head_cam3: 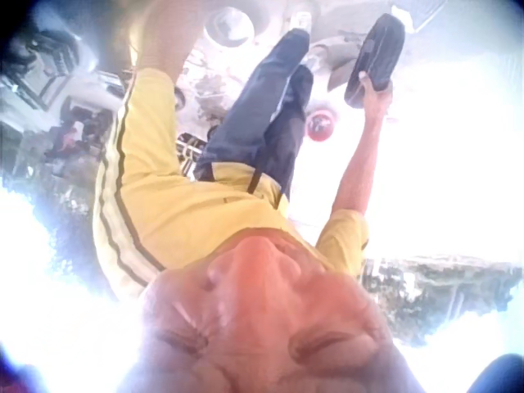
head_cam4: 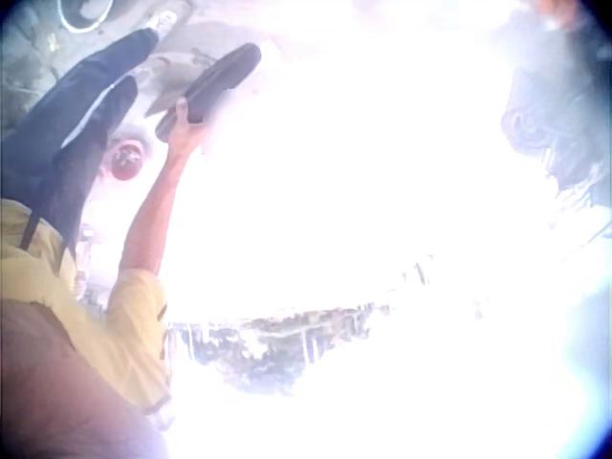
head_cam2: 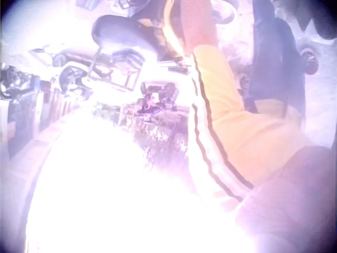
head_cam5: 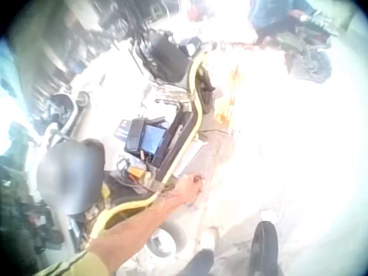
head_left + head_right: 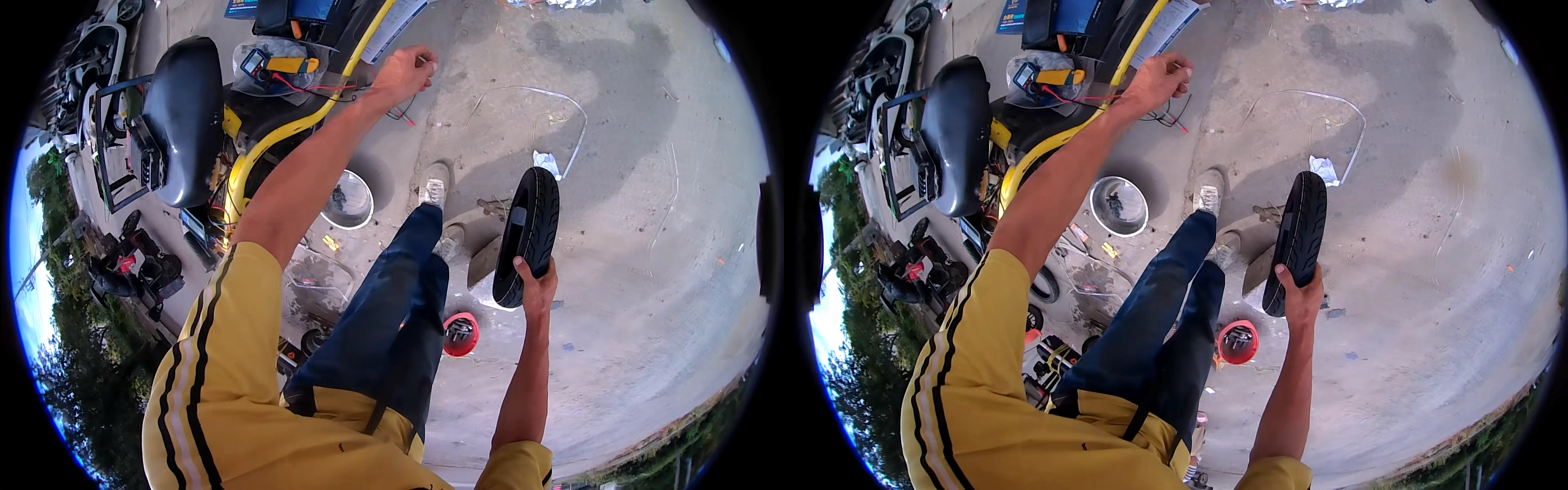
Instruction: The person unwraps a new tire, removes the inner tube, and mounts the tire onto a wheel rim using tire levers. The person then secures the tire bead onto the rim by hand and with tools.
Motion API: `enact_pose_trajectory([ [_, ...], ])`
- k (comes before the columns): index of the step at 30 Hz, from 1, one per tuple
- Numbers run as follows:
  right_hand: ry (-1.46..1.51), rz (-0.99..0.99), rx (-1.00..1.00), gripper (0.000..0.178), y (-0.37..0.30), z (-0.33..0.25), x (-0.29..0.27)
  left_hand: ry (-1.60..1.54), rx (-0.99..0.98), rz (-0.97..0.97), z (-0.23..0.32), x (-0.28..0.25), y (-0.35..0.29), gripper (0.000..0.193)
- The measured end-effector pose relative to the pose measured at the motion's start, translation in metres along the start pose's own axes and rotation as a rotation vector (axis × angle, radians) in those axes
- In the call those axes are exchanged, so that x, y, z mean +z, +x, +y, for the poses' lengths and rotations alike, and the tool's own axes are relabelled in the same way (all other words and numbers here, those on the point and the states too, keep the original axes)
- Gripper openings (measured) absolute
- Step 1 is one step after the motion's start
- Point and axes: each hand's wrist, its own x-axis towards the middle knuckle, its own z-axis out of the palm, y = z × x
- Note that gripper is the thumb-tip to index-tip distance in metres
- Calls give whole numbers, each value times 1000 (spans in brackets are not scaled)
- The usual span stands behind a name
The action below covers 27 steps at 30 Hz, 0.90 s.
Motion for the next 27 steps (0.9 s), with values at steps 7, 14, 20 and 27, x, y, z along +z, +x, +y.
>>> enact_pose_trajectory([
  [7, 87, 59, 45, 66, 155, 2, 22, 465, -293, -8, -303, 89, -11, 25],
  [14, -37, 141, 21, 76, 248, 18, 67, 728, -284, -293, -341, 124, 47, 50],
  [20, -115, 114, -33, 67, 271, 2, 80, 543, -220, -129, -387, 128, 42, 63],
  [27, -109, 48, -121, 49, 266, 7, 76, 263, 109, 98, -244, 61, -77, 53],
])
